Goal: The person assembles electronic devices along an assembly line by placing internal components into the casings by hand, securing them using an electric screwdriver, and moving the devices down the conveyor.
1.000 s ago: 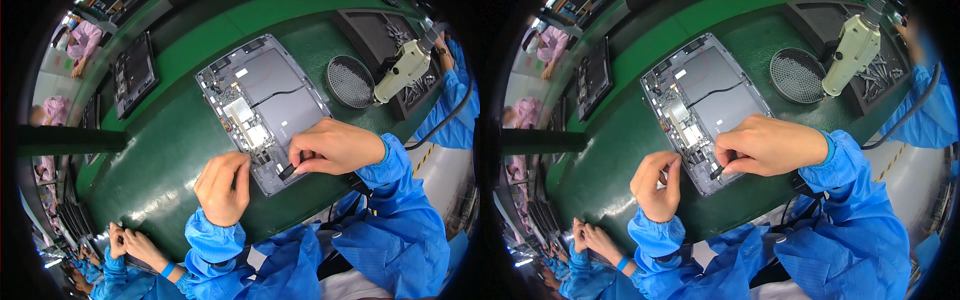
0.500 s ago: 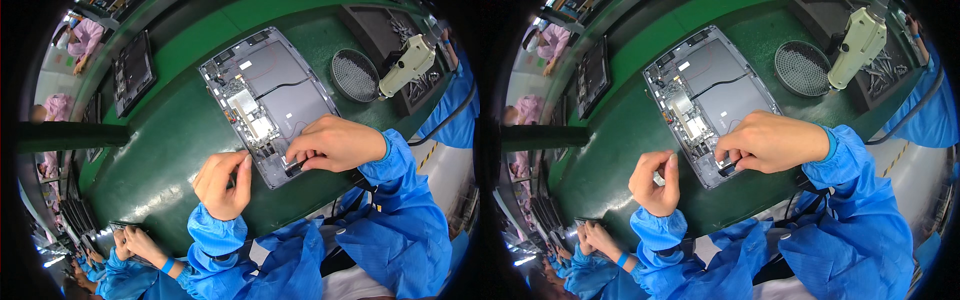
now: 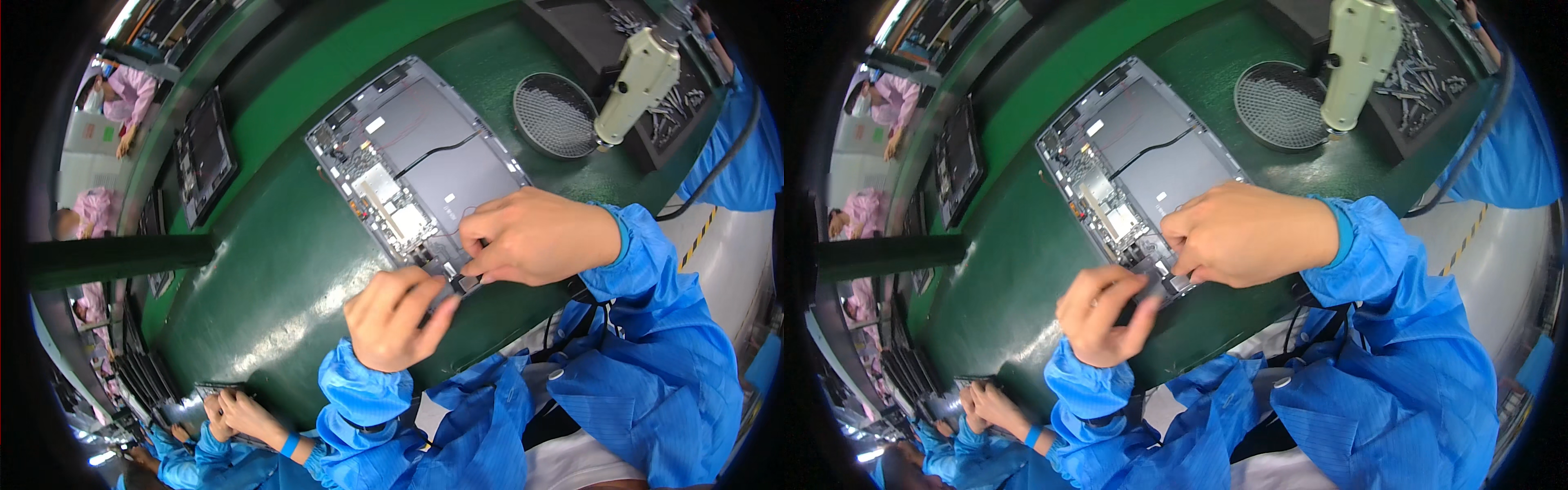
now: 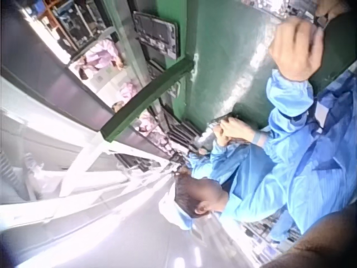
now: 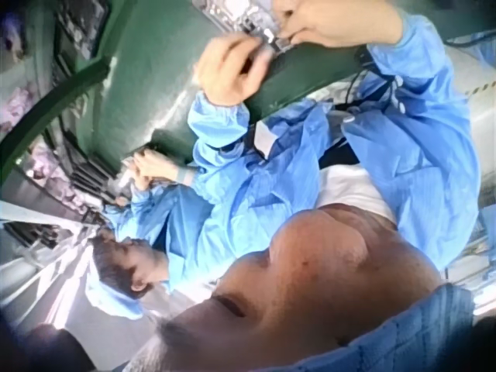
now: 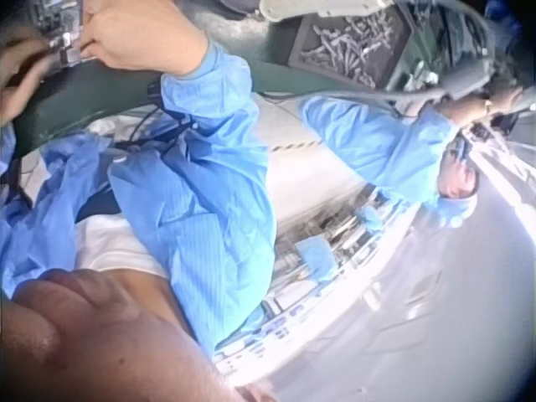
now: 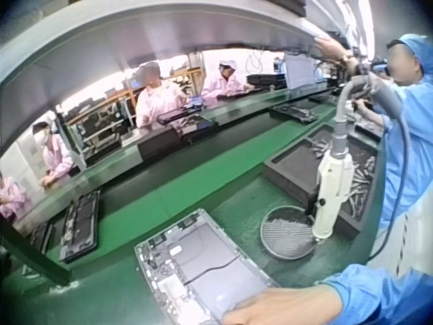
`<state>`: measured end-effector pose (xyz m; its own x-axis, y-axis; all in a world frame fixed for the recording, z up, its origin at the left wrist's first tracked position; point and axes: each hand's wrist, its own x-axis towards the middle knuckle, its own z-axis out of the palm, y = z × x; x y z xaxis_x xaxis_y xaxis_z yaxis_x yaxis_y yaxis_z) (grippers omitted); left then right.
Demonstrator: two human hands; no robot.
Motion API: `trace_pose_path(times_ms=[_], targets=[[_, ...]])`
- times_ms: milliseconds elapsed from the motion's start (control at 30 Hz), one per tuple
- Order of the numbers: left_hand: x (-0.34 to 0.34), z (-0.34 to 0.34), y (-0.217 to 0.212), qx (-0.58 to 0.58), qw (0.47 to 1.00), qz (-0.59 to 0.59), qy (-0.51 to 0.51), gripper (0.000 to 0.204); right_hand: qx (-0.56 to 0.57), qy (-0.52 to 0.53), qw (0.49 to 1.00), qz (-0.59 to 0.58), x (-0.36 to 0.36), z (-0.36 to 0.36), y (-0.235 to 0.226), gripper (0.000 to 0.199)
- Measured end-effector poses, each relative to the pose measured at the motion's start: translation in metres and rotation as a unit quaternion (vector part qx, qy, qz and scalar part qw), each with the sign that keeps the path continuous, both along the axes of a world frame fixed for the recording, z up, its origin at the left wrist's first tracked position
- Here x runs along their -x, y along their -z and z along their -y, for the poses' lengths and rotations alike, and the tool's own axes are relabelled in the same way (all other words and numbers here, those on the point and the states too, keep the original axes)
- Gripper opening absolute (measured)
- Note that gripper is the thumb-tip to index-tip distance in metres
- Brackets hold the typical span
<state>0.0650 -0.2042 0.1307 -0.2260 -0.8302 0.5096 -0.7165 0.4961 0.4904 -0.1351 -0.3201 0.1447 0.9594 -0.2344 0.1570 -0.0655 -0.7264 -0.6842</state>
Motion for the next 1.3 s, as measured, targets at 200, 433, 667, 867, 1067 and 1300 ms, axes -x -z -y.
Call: trace_pose_path(times_ms=[200, 433, 667, 867, 1067, 1300], targets=[[0.013, 0.000, 0.007, -0.026, 0.991, 0.130, 0.020, 0.039, 0.093, 0.046, 0.994, 0.021, 0.016, -0.014, -0.005, 0.017], [0.022, -0.002, 0.006, 0.006, 0.980, 0.197, -0.007, 0.035, 0.115, 0.557, 0.704, 0.425, 0.074, 0.034, -0.006, 0.062], [0.030, 0.002, 0.018, 0.076, 0.965, 0.251, 0.028, 0.038, -0.352, 0.424, 0.777, 0.304, 0.083, 0.072, -0.021, 0.036], [0.035, 0.010, 0.020, 0.079, 0.975, 0.204, 0.046, 0.036, -0.321, 0.412, 0.710, 0.472, 0.043, 0.069, -0.015, 0.038], [0.026, 0.007, 0.023, 0.059, 0.980, 0.185, 0.041, 0.035, -0.289, 0.425, 0.709, 0.483, 0.040, 0.073, 0.000, 0.028], [0.027, 0.008, 0.022, 0.058, 0.981, 0.179, 0.053, 0.029, -0.290, 0.446, 0.722, 0.442, 0.044, 0.080, 0.010, 0.027]])
